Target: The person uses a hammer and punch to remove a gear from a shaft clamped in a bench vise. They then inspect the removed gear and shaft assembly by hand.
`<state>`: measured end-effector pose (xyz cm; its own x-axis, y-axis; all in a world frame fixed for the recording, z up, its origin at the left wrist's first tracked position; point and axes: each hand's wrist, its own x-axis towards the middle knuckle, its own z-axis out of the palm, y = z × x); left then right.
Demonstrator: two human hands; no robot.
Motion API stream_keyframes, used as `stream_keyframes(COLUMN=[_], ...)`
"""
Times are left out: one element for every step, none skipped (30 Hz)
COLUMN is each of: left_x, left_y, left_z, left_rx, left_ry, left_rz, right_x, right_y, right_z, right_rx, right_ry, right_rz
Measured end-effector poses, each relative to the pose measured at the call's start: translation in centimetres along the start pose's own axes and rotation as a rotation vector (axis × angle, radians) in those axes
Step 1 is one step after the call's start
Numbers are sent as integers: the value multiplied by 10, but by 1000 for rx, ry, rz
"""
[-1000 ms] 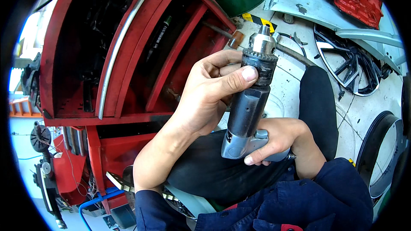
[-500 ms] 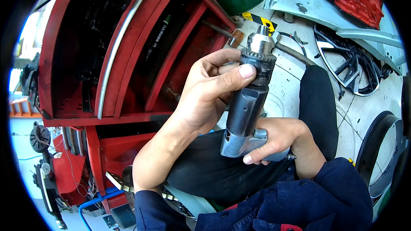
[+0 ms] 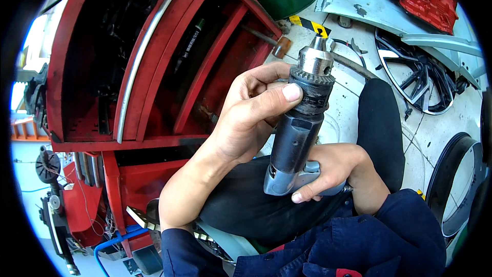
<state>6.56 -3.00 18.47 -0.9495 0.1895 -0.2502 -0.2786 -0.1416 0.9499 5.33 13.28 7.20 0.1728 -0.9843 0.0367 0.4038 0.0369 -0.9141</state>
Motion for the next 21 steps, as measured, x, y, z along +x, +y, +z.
stream_keyframes(left_x=[0,0,1,2,2,3,6,7,7,8,7,7,0,2,2,-2,-4,-3,-1,4,9], left_y=[0,-1,-2,-5,-7,-9,-11,-12,-12,-15,-14,-12,-9,-21,-25,-29,-25,-27,-26,-24,-21], left_z=[1,3,3,3,5,8,13,16,17,18,16,15,18,20,19,19,25,29,33,36,40], left_rx=[-12,-24,-54,-85,-115,-128,-146,-163,-190,-212,-134,-56,-5,158,268,375,384,397,439,491,563], left_ry=[-1,-2,-12,-18,-24,-63,-109,-156,-202,-202,-200,-198,-147,-127,-173,-196,-194,-166,-174,-180,-222], left_rz=[-3,-5,-12,-18,-24,-17,-9,1,-75,-73,-146,-217,-297,-242,-240,-246,-343,-364,-372,-382,-294], right_x=[0,0,-1,-1,-1,-2,-4,-6,-10,-10,-10,-8,-1,-5,-12,-30,-50,-70,-94,-115,-130], right_y=[0,0,-1,-3,-4,-5,-6,-2,6,-3,-11,-7,3,5,-1,-6,-9,-10,-21,-36,-60], right_z=[0,0,1,1,2,2,1,2,4,3,1,1,3,6,6,-2,-16,-33,-45,-54,-54], right_rx=[4,14,23,33,29,26,21,15,8,-4,-18,-160,-303,-444,-334,-482,-633,-782,-833,-887,-823], right_ry=[-4,9,21,30,40,50,66,156,248,213,176,236,273,322,306,286,322,343,498,656,834], right_rz=[5,8,10,13,7,1,-1,19,39,80,118,101,91,113,117,80,165,241,359,464,411])
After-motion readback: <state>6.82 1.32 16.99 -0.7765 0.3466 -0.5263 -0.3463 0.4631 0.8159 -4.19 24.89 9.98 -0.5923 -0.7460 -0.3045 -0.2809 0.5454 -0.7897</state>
